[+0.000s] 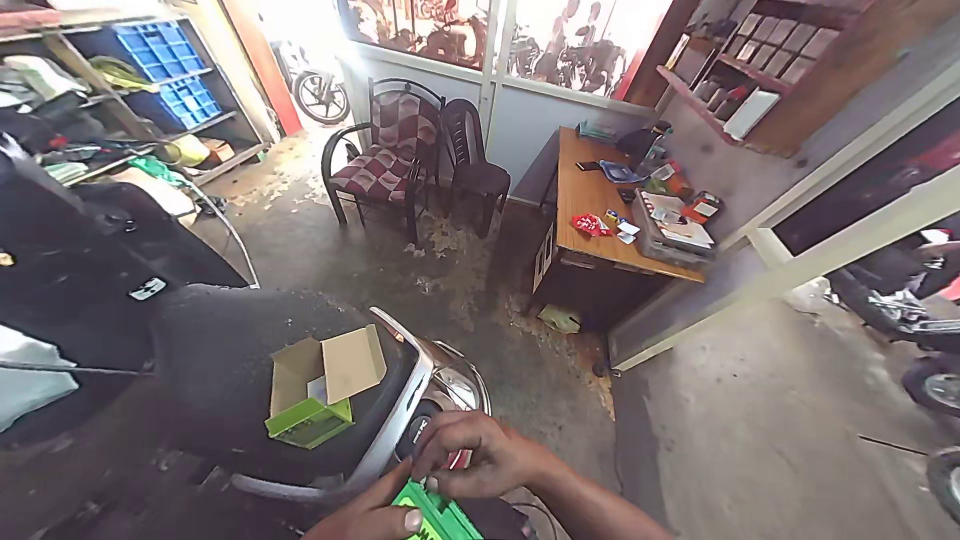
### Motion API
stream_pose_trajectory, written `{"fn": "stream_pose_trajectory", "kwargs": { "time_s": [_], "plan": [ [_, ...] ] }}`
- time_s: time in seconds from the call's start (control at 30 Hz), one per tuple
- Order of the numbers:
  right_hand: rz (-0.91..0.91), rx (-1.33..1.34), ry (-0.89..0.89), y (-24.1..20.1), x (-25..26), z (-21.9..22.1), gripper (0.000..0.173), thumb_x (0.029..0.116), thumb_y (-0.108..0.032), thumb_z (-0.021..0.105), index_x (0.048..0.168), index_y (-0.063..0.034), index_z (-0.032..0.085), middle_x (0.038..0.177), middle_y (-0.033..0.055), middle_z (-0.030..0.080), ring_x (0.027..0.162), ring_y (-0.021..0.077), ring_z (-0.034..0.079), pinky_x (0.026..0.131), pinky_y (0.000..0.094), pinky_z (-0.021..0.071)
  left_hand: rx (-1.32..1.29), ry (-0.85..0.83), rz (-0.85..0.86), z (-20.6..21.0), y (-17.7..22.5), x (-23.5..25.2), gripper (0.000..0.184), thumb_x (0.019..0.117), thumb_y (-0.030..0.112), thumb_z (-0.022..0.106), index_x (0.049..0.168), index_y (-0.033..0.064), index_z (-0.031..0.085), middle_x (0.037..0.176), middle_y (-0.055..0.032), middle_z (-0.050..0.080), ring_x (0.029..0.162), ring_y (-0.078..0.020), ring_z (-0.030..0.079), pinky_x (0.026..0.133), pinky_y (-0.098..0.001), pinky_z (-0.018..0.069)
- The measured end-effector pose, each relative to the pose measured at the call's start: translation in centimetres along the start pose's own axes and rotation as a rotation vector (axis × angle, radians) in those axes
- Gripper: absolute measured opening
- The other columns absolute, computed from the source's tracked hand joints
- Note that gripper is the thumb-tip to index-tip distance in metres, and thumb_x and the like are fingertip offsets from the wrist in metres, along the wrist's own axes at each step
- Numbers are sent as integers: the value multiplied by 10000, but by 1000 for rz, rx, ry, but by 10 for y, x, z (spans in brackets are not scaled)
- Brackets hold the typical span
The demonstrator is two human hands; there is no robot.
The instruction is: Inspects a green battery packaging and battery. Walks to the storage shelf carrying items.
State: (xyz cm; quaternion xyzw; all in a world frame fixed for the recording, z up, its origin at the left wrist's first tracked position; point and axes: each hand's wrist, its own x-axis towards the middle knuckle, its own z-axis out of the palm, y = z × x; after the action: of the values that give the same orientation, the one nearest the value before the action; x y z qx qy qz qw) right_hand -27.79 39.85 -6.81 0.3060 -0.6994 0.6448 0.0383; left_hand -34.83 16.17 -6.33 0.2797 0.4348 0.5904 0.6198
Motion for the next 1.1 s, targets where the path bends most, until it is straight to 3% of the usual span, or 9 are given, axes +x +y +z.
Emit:
{"fn": "stream_pose_trajectory", "kwargs": {
  "time_s": [0.13, 0.23, 0.4, 0.53, 0.67, 0.8, 0.97, 1.1],
  "plan": [
    [31, -18, 39, 3, 1, -4, 169, 901, -93, 763, 900, 52, 677, 1021, 174, 679, 990, 218, 652, 877, 354, 553, 29, 33, -47, -1, 1, 3, 670, 972, 423, 640, 1491, 115, 350, 1208, -27, 695, 1055, -148, 697, 938, -395, 590],
    [3, -5, 7, 2, 1, -5, 177, 927, -60, 688, 1034, 80, 708, 1100, 202, 695, 1046, 241, 669, 922, 384, 565, 1, 7, -29, -1, 5, 3, 598, 995, 378, 618, 1492, 151, 375, 1232, -5, 692, 1084, -132, 685, 965, -379, 577],
    [31, -29, 46, 5, -1, -6, 161, 904, -95, 756, 915, 50, 688, 1052, 178, 681, 1008, 222, 655, 887, 355, 558, 17, 32, -71, -5, 0, 5, 680, 980, 401, 629, 1507, 105, 317, 1210, -43, 688, 1055, -158, 695, 936, -404, 590],
    [-7, -16, 8, 6, 0, -7, 150, 928, -36, 661, 1007, 80, 714, 1105, 207, 700, 1032, 240, 676, 898, 379, 572, 1, 30, -38, -1, 6, 5, 619, 995, 377, 614, 1510, 145, 361, 1231, -22, 696, 1078, -150, 693, 961, -396, 582],
    [23, -21, 68, 8, 0, -7, 177, 919, -113, 750, 891, 42, 669, 999, 167, 681, 963, 215, 656, 847, 351, 557, 37, 45, -62, -2, 3, 6, 663, 983, 394, 612, 1509, 108, 329, 1223, -43, 688, 1060, -161, 695, 944, -407, 586],
    [4, -2, 22, 5, 0, -7, 157, 929, -43, 676, 1013, 85, 711, 1105, 204, 700, 1014, 229, 682, 887, 364, 580, 19, 27, -33, -2, 4, 6, 618, 990, 387, 612, 1490, 123, 361, 1221, -27, 693, 1070, -149, 692, 953, -389, 583],
    [26, -42, 62, 5, -1, -6, 178, 916, -119, 751, 882, 39, 677, 995, 171, 688, 976, 224, 663, 865, 363, 559, 45, 47, -43, -4, -2, 6, 676, 973, 428, 628, 1494, 103, 346, 1210, -39, 692, 1055, -154, 695, 937, -400, 589],
    [-2, -37, 18, 3, -1, -4, 157, 928, -57, 676, 1005, 74, 719, 1070, 192, 704, 987, 219, 680, 872, 362, 578, 16, 25, -16, -1, 1, 4, 628, 994, 387, 615, 1506, 132, 355, 1235, -26, 691, 1090, -151, 687, 969, -393, 577]
  ]
}}
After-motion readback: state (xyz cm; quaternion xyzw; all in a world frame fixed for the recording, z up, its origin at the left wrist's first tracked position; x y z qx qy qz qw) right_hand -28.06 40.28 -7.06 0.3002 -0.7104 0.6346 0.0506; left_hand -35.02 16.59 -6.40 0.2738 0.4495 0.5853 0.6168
